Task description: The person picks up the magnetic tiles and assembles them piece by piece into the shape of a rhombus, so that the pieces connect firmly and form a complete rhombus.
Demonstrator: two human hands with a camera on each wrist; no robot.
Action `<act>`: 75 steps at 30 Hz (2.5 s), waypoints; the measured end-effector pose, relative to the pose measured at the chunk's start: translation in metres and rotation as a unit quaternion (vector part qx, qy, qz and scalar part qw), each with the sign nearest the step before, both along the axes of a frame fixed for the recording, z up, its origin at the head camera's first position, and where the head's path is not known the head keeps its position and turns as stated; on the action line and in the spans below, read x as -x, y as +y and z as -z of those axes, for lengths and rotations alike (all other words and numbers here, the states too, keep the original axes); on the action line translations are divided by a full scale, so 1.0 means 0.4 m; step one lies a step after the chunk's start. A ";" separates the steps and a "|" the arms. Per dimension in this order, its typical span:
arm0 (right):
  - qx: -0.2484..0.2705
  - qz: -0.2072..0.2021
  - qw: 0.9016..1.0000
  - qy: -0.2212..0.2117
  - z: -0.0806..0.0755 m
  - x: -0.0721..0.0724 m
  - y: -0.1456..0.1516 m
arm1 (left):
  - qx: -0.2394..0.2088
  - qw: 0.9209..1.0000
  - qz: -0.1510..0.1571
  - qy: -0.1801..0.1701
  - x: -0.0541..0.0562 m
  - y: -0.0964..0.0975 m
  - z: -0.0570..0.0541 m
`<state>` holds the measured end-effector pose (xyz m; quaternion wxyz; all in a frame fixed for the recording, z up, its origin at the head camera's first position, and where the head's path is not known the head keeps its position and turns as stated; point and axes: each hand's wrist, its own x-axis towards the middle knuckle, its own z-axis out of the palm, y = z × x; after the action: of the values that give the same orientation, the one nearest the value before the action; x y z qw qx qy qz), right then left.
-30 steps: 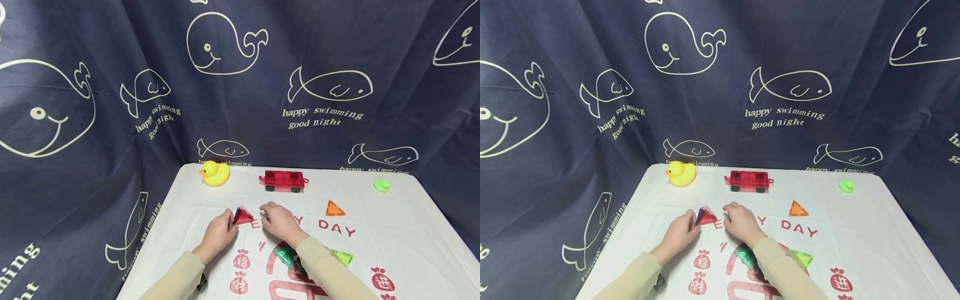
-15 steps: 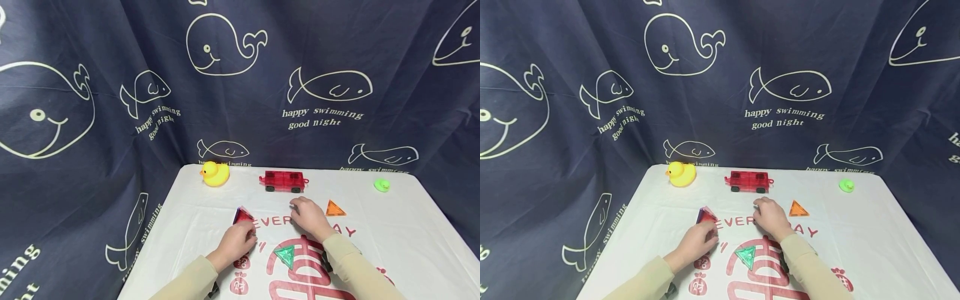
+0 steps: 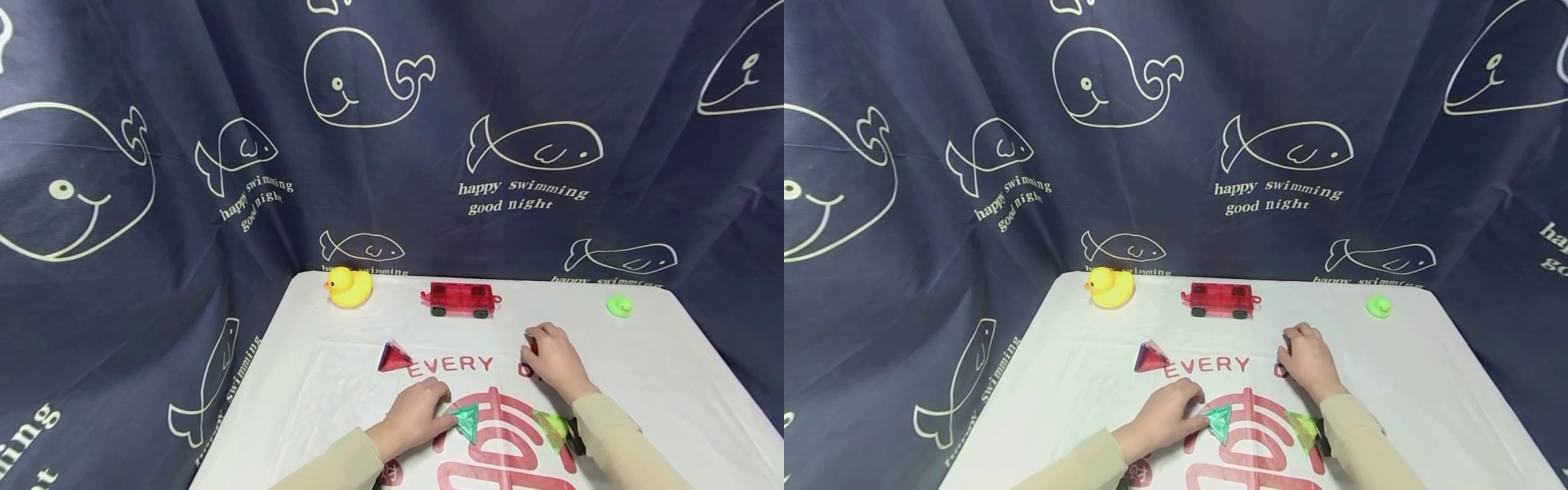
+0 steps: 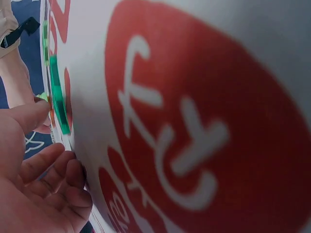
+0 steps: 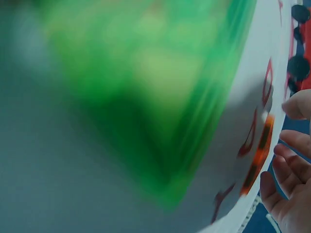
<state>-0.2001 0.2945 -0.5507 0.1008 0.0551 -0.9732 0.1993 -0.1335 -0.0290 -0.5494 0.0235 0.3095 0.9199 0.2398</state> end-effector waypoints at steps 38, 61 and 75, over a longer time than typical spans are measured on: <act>0.001 0.031 0.999 -0.025 0.034 -0.040 0.077 | 0.052 0.997 0.044 0.022 -0.016 0.045 0.010; 0.017 0.008 0.998 -0.053 0.023 -0.041 -0.014 | 0.015 0.999 -0.028 0.036 0.027 -0.026 0.023; 0.017 -0.025 0.998 -0.048 0.013 -0.047 -0.073 | 0.007 0.994 -0.088 0.063 0.039 -0.084 0.020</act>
<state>-0.1814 0.2653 -0.5561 0.0496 0.0679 -0.9716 0.2210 -0.1490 -0.0627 -0.5574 -0.0530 0.2412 0.9450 0.2142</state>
